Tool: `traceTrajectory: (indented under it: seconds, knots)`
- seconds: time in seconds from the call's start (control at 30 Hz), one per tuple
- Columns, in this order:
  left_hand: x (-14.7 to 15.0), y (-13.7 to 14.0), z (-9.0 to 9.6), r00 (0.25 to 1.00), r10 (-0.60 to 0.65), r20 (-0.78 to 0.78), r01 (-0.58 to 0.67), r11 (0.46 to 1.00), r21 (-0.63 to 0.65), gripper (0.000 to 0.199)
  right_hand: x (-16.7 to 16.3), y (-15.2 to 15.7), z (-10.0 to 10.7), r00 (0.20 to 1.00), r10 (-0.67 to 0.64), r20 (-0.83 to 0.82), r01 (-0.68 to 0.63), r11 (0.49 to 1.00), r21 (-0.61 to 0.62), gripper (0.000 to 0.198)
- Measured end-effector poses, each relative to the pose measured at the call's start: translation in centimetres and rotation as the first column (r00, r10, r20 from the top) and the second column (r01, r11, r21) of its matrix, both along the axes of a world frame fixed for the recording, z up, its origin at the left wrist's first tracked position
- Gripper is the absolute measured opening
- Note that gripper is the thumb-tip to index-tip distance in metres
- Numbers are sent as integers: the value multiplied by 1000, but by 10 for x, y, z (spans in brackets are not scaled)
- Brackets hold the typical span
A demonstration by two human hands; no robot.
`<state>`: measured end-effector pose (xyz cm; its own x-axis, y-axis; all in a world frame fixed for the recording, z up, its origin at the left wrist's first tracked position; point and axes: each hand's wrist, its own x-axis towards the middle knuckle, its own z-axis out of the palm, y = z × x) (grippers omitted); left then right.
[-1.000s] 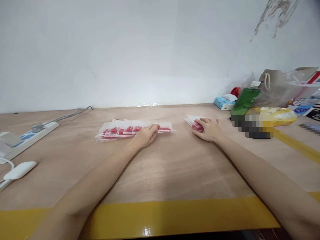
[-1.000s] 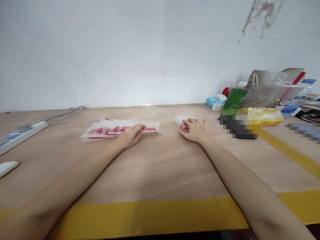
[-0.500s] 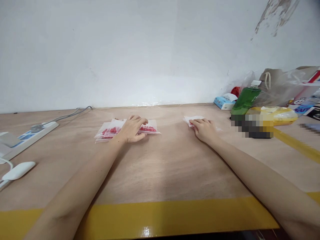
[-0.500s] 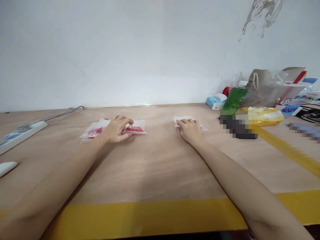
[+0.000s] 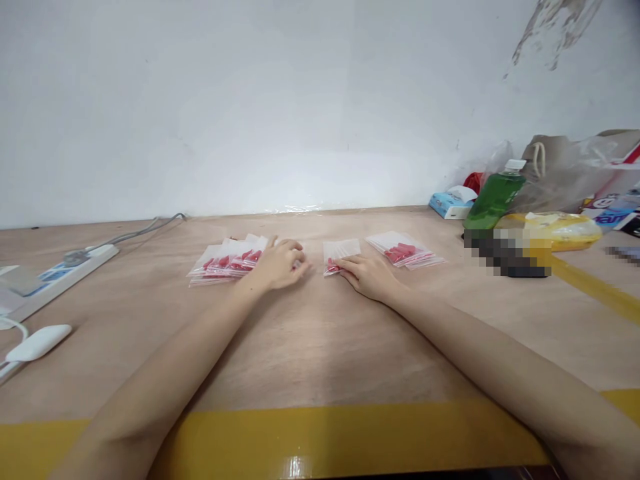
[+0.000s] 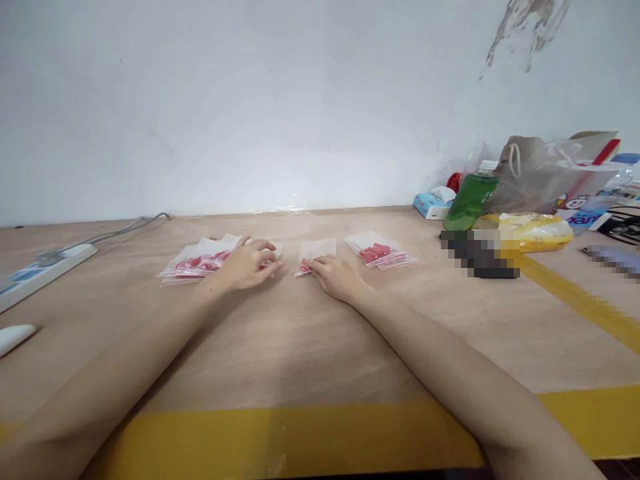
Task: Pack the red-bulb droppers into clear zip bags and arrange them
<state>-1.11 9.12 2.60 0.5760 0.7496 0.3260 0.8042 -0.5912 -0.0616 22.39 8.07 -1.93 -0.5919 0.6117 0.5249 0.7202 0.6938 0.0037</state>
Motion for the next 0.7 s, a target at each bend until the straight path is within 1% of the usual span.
traceTrajectory:
  seconds: [0.03,0.1,0.13,0.2,0.27,0.33,0.4,0.5,0.6,0.7]
  knots:
    - [7,-3,-6,995,-91,29,89,994,65,33,2,1,-1,1000,6,-22,-6,1000,-8,30]
    - [21,-6,-19,963,-259,71,246,957,156,30,6,2,-3,998,11,-66,-12,1000,-17,28]
    - [27,-6,-25,946,-315,80,295,937,189,30,7,3,-4,996,13,-87,-15,1000,-20,28]
    - [35,-3,-35,924,-373,83,342,904,257,23,10,4,-6,991,22,-130,-26,999,-27,28]
    - [40,2,-41,917,-393,67,356,883,307,19,11,5,-7,985,45,-166,-52,998,-39,28]
    - [40,7,-44,916,-399,44,364,870,332,22,13,6,-7,981,68,-184,-76,996,-41,27]
    - [39,9,-45,913,-408,18,375,855,358,24,16,6,-6,984,65,-168,-69,998,-16,27]
    - [37,8,-45,909,-418,-3,384,832,400,23,24,3,-2,999,-2,-47,5,998,69,27]
    - [36,6,-46,908,-420,7,374,817,438,21,31,0,1,990,-100,97,83,982,169,25]
    - [36,5,-46,906,-423,16,368,807,462,20,35,-1,1,975,-160,155,121,965,231,26]
